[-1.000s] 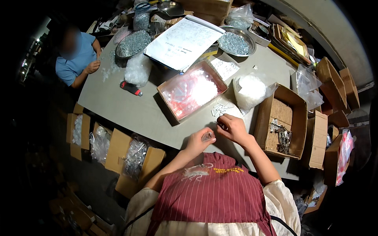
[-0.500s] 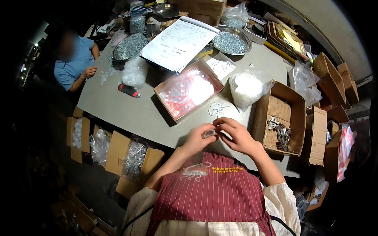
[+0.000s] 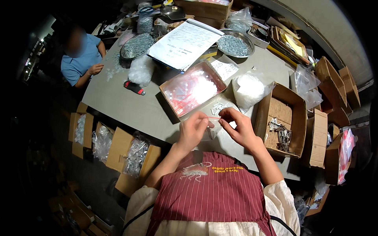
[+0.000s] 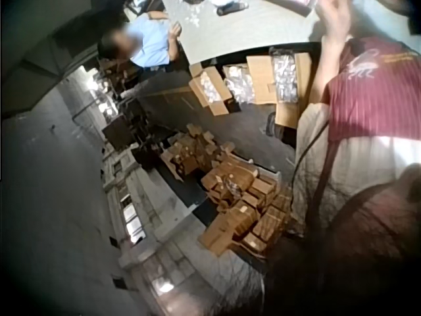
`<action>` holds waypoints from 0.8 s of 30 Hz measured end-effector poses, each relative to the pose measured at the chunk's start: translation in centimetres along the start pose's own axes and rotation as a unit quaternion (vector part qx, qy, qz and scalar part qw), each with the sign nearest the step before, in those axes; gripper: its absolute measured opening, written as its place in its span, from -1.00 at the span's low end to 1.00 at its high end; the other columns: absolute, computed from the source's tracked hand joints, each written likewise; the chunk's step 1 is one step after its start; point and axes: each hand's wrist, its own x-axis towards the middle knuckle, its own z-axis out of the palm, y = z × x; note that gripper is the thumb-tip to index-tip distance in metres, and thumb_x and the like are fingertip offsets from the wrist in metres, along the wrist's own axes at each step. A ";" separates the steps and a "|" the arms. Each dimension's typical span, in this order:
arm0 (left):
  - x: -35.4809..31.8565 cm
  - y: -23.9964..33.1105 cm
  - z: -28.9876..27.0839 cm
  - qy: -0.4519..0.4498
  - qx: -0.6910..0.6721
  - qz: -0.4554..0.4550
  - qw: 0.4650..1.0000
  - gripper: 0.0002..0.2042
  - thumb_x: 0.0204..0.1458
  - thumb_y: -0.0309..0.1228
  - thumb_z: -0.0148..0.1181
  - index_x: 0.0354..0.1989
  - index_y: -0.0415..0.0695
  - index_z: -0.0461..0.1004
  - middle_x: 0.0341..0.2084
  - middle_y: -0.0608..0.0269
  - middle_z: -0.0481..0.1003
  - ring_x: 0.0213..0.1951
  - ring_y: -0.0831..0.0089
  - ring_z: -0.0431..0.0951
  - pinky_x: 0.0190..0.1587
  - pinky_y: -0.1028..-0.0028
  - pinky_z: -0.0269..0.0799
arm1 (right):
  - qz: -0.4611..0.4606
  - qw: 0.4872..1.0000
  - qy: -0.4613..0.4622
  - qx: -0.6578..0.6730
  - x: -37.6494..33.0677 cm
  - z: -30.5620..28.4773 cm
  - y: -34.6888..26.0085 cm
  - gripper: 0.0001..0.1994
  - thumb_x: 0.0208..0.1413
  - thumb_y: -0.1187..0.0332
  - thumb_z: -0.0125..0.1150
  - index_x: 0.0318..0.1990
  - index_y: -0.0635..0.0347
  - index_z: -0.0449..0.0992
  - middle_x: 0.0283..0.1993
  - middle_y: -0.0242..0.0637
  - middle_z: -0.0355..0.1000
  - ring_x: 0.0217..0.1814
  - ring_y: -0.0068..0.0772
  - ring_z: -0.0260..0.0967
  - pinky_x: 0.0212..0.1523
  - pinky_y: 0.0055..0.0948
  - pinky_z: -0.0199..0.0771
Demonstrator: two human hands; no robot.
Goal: The person repeatedly picks small metallic components from a cardboard box and places them into clear plastic bags on a cluttered work table. The person handles the items one at a time and sets the filled bags aside.
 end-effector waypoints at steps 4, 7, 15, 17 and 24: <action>-0.5 1.7 -0.7 0.012 0.090 0.027 0.996 -0.86 0.24 -0.43 0.11 -0.30 -0.25 0.49 -0.55 0.10 0.63 -0.50 0.48 0.62 -0.44 0.41 0.45 | -0.005 0.999 -0.040 0.023 0.5 1.5 -0.5 -0.82 0.25 0.39 0.29 -0.11 0.31 0.51 -0.25 -0.18 0.54 -0.18 -0.33 0.57 -0.17 -0.37 0.55; -1.0 1.4 -1.7 0.005 0.136 0.034 0.990 -0.85 0.23 -0.43 0.11 -0.33 -0.26 0.49 -0.57 0.10 0.61 -0.51 0.46 0.63 -0.43 0.41 0.46 | -0.008 0.996 -0.091 0.017 0.8 2.8 -0.9 -0.83 0.28 0.34 0.26 -0.17 0.28 0.50 -0.29 -0.18 0.51 -0.24 -0.27 0.53 -0.21 -0.33 0.51; -3.0 1.0 -5.4 0.086 0.057 0.035 0.994 -0.87 0.21 -0.47 0.14 -0.32 -0.28 0.50 -0.55 0.17 0.62 -0.45 0.52 0.64 -0.37 0.46 0.50 | -0.080 0.993 -0.089 0.016 2.7 6.6 -2.4 -0.87 0.12 0.43 0.23 -0.25 0.29 0.48 -0.35 -0.16 0.46 -0.33 -0.24 0.48 -0.26 -0.35 0.48; -3.4 -0.4 -7.8 0.113 -0.013 -0.002 0.994 -0.87 0.21 -0.48 0.13 -0.33 -0.30 0.49 -0.51 0.20 0.63 -0.41 0.59 0.61 -0.34 0.52 0.49 | -0.092 0.991 -0.090 0.035 3.6 7.7 -2.6 -0.89 0.07 0.45 0.20 -0.28 0.30 0.47 -0.37 -0.16 0.46 -0.35 -0.26 0.47 -0.27 -0.36 0.48; -7.1 -6.2 -17.9 0.324 0.055 0.003 0.944 -0.91 0.31 -0.48 0.09 -0.18 -0.25 0.45 -0.48 0.32 0.59 -0.38 0.64 0.55 -0.30 0.55 0.45 | -0.047 0.998 -0.025 -0.030 9.7 10.9 2.6 -0.85 0.11 0.37 0.23 -0.28 0.28 0.49 -0.39 -0.10 0.49 -0.36 -0.17 0.50 -0.29 -0.25 0.48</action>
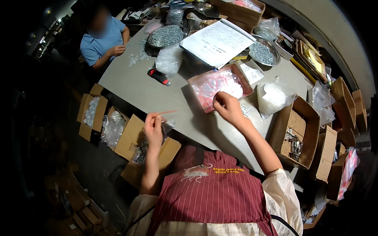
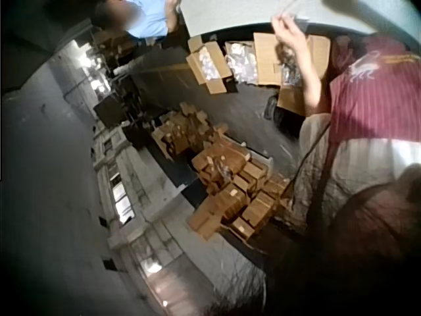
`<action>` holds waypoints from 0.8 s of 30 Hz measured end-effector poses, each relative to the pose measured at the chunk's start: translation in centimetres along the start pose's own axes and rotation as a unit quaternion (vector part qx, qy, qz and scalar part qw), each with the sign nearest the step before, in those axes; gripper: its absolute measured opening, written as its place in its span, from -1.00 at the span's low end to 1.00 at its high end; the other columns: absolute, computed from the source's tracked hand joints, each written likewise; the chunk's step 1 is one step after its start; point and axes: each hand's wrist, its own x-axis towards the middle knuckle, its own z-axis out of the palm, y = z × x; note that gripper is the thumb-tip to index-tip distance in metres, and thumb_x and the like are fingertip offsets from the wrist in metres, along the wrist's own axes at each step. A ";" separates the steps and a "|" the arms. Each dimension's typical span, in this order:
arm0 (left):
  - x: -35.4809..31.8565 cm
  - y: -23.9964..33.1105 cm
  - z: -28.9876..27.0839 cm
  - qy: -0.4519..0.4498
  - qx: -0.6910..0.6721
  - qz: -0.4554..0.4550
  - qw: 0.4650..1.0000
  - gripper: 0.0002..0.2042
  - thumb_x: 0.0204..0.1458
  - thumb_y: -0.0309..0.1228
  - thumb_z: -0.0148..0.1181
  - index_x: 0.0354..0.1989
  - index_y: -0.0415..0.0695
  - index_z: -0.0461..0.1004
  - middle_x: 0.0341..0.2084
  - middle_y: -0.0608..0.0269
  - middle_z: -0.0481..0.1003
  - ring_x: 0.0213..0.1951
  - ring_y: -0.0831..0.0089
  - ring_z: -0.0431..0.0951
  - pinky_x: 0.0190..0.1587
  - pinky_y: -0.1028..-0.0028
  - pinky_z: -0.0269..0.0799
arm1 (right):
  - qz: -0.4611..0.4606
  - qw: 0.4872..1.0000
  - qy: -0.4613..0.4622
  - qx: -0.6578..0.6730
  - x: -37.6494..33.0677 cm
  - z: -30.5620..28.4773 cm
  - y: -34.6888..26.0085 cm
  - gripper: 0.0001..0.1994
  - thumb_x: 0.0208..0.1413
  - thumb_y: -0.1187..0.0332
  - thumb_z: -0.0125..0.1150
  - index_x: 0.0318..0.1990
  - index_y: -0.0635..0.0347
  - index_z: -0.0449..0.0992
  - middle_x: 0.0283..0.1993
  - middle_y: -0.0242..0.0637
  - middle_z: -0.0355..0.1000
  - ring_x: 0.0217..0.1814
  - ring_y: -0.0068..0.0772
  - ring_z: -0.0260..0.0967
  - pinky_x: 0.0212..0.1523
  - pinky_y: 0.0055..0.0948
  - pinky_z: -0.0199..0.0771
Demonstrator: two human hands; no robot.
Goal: The person repeatedly picks small metallic components from a cardboard box and places them into clear plastic bags on a cluttered work table. The person handles the items one at a time and sets the filled bags aside.
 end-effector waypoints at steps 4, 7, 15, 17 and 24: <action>-2.1 -6.7 -6.0 -0.023 0.369 0.026 0.929 -0.75 0.34 -0.25 0.06 -0.08 -0.18 0.53 -0.40 -0.08 0.64 -0.33 0.01 0.67 -0.27 0.15 0.54 | 0.021 0.984 0.019 -0.176 4.6 2.4 6.3 -0.70 0.15 0.19 0.33 -0.16 0.25 0.47 -0.24 0.00 0.48 -0.20 0.09 0.51 -0.18 -0.08 0.51; -5.1 -10.8 -8.2 -0.058 0.446 -0.081 0.890 -0.62 0.31 -0.04 0.06 -0.02 -0.10 0.57 -0.40 -0.09 0.64 -0.30 -0.16 0.64 -0.19 -0.04 0.52 | 0.041 0.975 0.007 -0.220 7.1 3.6 7.6 -0.64 0.07 0.20 0.35 -0.16 0.34 0.52 -0.22 0.19 0.50 -0.20 0.21 0.53 -0.15 -0.02 0.57; -1.9 -4.8 -2.7 -0.096 0.319 0.014 0.943 -0.75 0.27 -0.37 0.13 0.05 -0.16 0.52 -0.32 0.04 0.64 -0.25 0.06 0.66 -0.15 0.18 0.56 | -0.043 0.994 0.021 -0.095 5.9 1.5 8.2 -0.73 -0.14 0.48 0.27 -0.20 0.23 0.52 -0.22 0.03 0.48 -0.22 0.19 0.47 -0.18 0.00 0.49; -0.7 -0.9 0.6 -0.105 0.296 0.071 0.947 -0.70 0.24 -0.42 0.15 0.12 -0.19 0.46 -0.20 0.00 0.59 -0.14 0.04 0.60 -0.07 0.18 0.53 | -0.072 0.990 0.049 -0.112 4.2 -0.5 5.5 -0.73 -0.14 0.53 0.24 -0.19 0.24 0.50 -0.22 0.03 0.46 -0.21 0.21 0.45 -0.18 -0.01 0.47; 1.5 9.6 11.8 -0.228 0.230 0.304 0.896 -0.54 0.06 -0.49 0.32 0.18 -0.21 0.42 0.04 -0.07 0.48 0.07 0.04 0.53 0.07 0.21 0.50 | -0.246 0.942 -0.002 -0.228 -2.3 -5.7 -1.9 -0.67 -0.11 0.59 0.20 -0.11 0.15 0.49 0.02 -0.21 0.45 0.07 -0.04 0.41 0.15 -0.15 0.40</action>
